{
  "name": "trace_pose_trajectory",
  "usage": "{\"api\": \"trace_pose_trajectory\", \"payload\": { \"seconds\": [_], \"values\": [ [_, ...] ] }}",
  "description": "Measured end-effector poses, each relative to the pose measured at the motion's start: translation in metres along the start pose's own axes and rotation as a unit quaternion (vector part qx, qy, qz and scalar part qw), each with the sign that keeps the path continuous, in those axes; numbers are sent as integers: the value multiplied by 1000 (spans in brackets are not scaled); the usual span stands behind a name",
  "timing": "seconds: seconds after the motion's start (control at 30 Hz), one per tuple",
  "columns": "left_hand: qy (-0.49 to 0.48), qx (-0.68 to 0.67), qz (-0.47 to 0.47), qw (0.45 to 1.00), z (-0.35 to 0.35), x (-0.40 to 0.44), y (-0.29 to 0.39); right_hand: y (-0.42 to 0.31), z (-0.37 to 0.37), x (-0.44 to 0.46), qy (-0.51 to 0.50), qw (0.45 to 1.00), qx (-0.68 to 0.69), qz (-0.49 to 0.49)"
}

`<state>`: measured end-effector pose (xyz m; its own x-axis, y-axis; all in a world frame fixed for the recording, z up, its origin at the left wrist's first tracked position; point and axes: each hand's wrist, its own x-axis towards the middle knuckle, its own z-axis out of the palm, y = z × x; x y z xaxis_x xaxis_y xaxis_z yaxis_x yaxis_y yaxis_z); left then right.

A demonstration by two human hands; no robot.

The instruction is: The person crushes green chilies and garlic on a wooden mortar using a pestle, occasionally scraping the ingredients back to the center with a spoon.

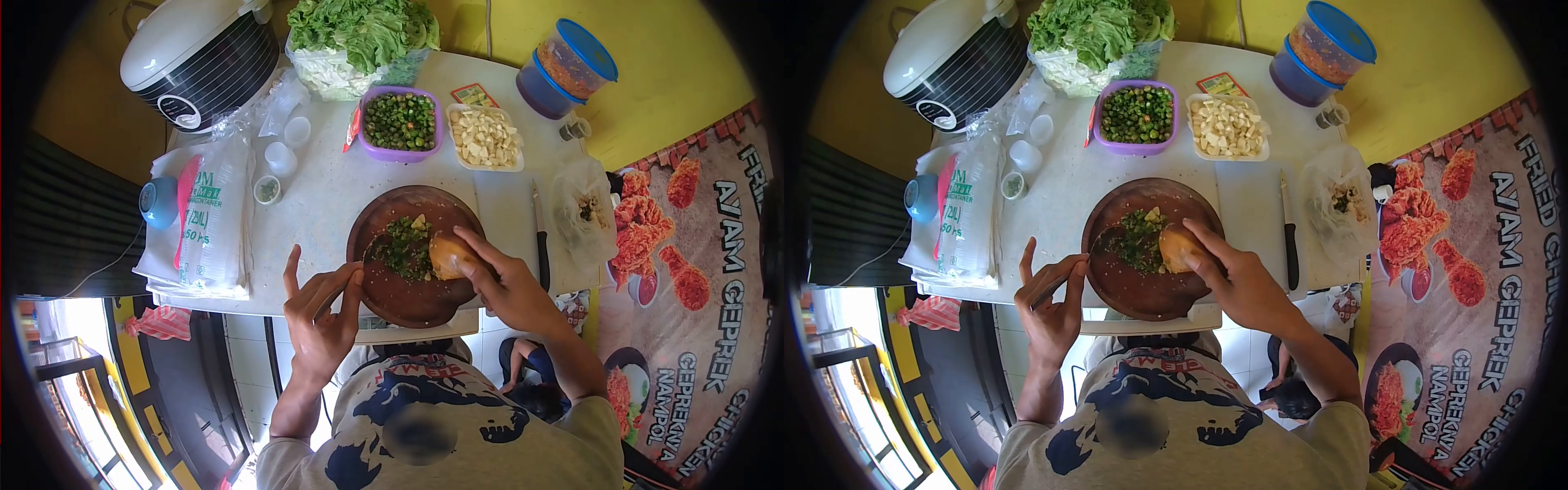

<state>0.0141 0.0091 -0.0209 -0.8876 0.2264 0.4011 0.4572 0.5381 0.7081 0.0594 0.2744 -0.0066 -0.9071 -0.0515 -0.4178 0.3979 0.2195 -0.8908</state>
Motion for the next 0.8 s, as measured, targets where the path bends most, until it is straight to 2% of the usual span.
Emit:
{"api": "trace_pose_trajectory", "payload": {
  "seconds": [0.03, 0.07, 0.1, 0.13, 0.2, 0.33, 0.43, 0.5, 0.63, 0.73, 0.8],
  "values": [
    [1, -3, -5, 1000, 0, 0, 0, 2, 2, 1, 14, 984, -143, -105],
    [2, -4, -5, 1000, 0, -1, 0, 3, 5, -1, 28, 937, -281, -205],
    [3, -7, -7, 1000, 1, -1, 0, -3, 9, -5, 21, 911, -356, -205],
    [2, -10, -9, 1000, 1, 0, 0, -14, 15, -7, 21, 912, -356, -204],
    [-4, -7, -5, 1000, -1, 1, 1, -37, 26, -10, -7, 847, -522, -101],
    [-14, 1, -7, 1000, -2, 2, -1, -56, 15, 7, -59, 839, -525, -133],
    [-17, -8, -4, 1000, -4, 4, -3, -62, 10, 12, -90, 842, -517, -123],
    [-20, -7, -4, 1000, -4, 3, -2, -66, 16, 16, -108, 844, -520, -75],
    [-15, -2, 3, 1000, -3, 3, -2, -65, 8, 12, -95, 847, -518, -75],
    [4, -9, 14, 1000, 2, 6, -5, -44, -7, 32, -105, 879, -452, -111],
    [24, -8, 19, 1000, 6, 12, -7, -27, -22, 48, -82, 910, -330, -237]
  ]
}}
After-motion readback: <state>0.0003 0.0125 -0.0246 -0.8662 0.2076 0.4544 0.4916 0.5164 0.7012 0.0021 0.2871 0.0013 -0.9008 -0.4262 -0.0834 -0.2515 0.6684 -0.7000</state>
